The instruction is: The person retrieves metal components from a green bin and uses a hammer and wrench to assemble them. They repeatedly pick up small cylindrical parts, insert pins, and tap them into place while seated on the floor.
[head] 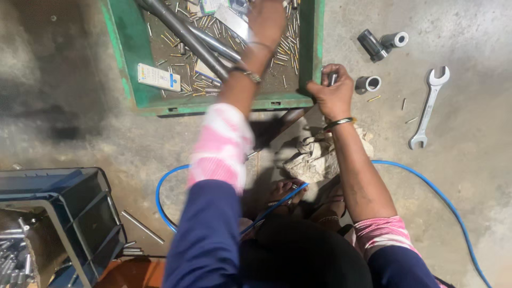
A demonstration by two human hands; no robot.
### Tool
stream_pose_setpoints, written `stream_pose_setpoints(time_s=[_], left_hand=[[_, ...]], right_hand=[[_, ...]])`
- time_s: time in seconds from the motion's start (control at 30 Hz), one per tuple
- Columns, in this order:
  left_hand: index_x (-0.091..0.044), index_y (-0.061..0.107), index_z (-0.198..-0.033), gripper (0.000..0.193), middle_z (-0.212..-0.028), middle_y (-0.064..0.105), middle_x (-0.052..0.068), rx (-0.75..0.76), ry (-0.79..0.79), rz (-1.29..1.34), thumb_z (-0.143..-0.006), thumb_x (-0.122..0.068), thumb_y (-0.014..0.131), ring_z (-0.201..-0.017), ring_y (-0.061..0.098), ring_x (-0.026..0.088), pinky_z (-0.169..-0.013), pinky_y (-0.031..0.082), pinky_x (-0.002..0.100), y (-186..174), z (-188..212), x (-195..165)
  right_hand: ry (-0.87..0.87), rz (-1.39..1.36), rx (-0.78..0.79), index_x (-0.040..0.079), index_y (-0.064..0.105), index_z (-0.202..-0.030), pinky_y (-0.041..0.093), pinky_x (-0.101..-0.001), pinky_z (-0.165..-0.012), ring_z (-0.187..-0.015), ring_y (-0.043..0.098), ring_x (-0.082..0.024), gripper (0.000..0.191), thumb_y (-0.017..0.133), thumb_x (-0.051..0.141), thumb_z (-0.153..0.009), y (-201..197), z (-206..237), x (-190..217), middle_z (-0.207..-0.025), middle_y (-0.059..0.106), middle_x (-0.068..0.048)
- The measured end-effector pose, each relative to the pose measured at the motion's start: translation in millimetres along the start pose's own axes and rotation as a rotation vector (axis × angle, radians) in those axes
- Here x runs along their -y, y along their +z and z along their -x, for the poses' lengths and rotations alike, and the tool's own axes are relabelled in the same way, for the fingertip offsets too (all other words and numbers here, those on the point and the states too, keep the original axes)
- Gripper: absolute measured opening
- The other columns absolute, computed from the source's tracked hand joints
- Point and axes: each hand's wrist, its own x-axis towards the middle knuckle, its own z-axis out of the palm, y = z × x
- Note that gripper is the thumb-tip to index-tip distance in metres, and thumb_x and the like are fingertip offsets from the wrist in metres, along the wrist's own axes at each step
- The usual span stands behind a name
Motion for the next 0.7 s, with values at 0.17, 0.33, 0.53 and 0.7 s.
stream_pose_setpoints(time_s=[0.17,0.33,0.53,0.7], left_hand=[[-0.005,0.074,-0.098,0.022,-0.098,0.071,0.017,-0.271,0.018,-0.131,-0.083,-0.017,0.063,-0.1,0.065,0.036,-0.083,0.051,0.049,30,2,-23],[0.0,0.069,-0.112,0.017,-0.114,0.065,0.023,0.11,0.007,0.061,-0.11,-0.013,0.058,-0.108,0.063,0.041,-0.094,0.05,0.052,-43,33,33],[0.004,0.072,-0.106,0.04,-0.12,0.06,0.035,-0.002,0.389,-0.106,-0.075,-0.021,0.079,-0.115,0.051,0.055,-0.095,0.041,0.061,-137,84,126],[-0.001,0.073,-0.108,0.028,-0.106,0.07,0.026,-0.037,0.417,0.155,-0.082,0.0,0.063,-0.103,0.065,0.045,-0.09,0.049,0.054,-53,5,49]], right_hand=[[0.054,0.107,-0.074,0.007,0.057,-0.092,0.037,-0.0191,-0.057,-0.066,0.044,-0.003,0.034,0.082,0.005,-0.068,12,-1,7,-0.075,0.051,0.008],[0.079,0.101,-0.086,0.007,0.057,-0.088,0.035,-0.0203,-0.056,-0.064,0.043,-0.003,0.031,0.081,0.009,-0.068,13,0,14,-0.073,0.05,0.006],[0.058,0.059,-0.095,0.006,0.056,-0.09,0.036,-0.0192,-0.058,-0.067,0.043,-0.002,0.031,0.079,0.006,-0.069,17,1,12,-0.075,0.051,0.007],[0.081,0.038,-0.064,0.007,0.056,-0.09,0.035,-0.0193,-0.056,-0.065,0.043,-0.002,0.03,0.078,0.006,-0.07,16,2,15,-0.072,0.051,0.008]])
